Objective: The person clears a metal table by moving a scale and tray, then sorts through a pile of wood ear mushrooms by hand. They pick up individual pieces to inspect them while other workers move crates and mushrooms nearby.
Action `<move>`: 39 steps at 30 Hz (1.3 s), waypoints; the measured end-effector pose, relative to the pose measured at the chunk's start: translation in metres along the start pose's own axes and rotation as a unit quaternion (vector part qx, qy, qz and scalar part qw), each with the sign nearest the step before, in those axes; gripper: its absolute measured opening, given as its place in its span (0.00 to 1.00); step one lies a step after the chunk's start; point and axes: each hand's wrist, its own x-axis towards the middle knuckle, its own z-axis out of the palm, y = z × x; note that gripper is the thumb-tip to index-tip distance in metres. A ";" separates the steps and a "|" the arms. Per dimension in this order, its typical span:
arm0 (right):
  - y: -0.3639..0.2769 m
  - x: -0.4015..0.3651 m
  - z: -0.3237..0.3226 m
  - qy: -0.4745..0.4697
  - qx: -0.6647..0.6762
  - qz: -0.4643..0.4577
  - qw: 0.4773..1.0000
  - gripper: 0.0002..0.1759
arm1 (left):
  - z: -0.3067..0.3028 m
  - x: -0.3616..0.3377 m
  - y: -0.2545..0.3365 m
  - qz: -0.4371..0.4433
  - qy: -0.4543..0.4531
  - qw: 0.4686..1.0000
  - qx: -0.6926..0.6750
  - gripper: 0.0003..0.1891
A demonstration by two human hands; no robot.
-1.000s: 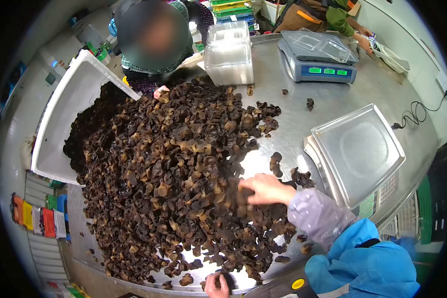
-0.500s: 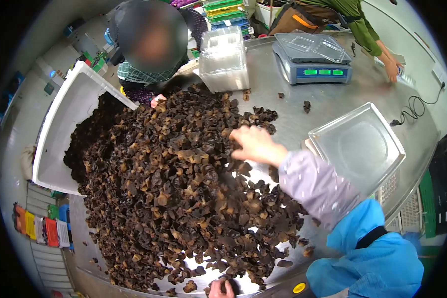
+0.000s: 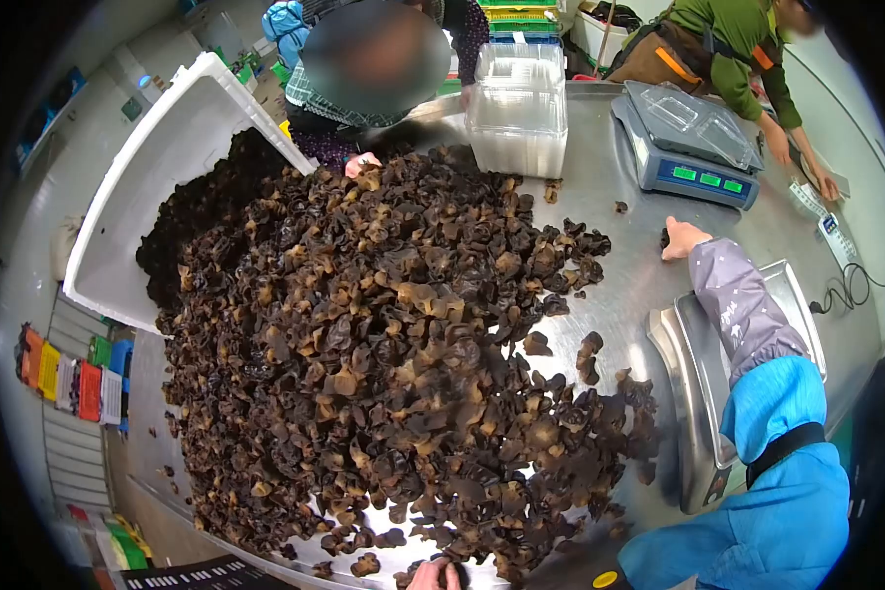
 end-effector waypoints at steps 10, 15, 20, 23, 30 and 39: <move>-0.081 0.020 0.006 0.001 0.167 -0.233 0.958 0.46 | 0.000 0.001 0.002 0.006 -0.001 1.000 0.021 0.07; -0.168 -0.039 0.010 -0.093 0.148 -0.374 0.911 0.51 | -0.002 0.005 0.006 -0.002 -0.005 1.000 0.026 0.07; -0.160 -0.120 0.014 -0.271 0.054 -0.493 0.825 0.43 | -0.003 0.001 0.006 -0.020 -0.014 0.999 0.024 0.07; -0.142 -0.151 0.008 -0.294 -0.029 -0.488 0.821 0.37 | -0.003 0.001 0.006 -0.020 -0.012 0.999 0.024 0.06; -0.111 -0.135 -0.028 -0.205 0.030 -0.387 0.898 0.19 | -0.003 0.003 0.007 -0.010 0.003 1.000 -0.009 0.06; -0.193 -0.099 0.033 -0.006 0.191 -0.459 0.867 0.36 | 0.005 -0.006 -0.006 -0.010 0.006 1.000 0.023 0.07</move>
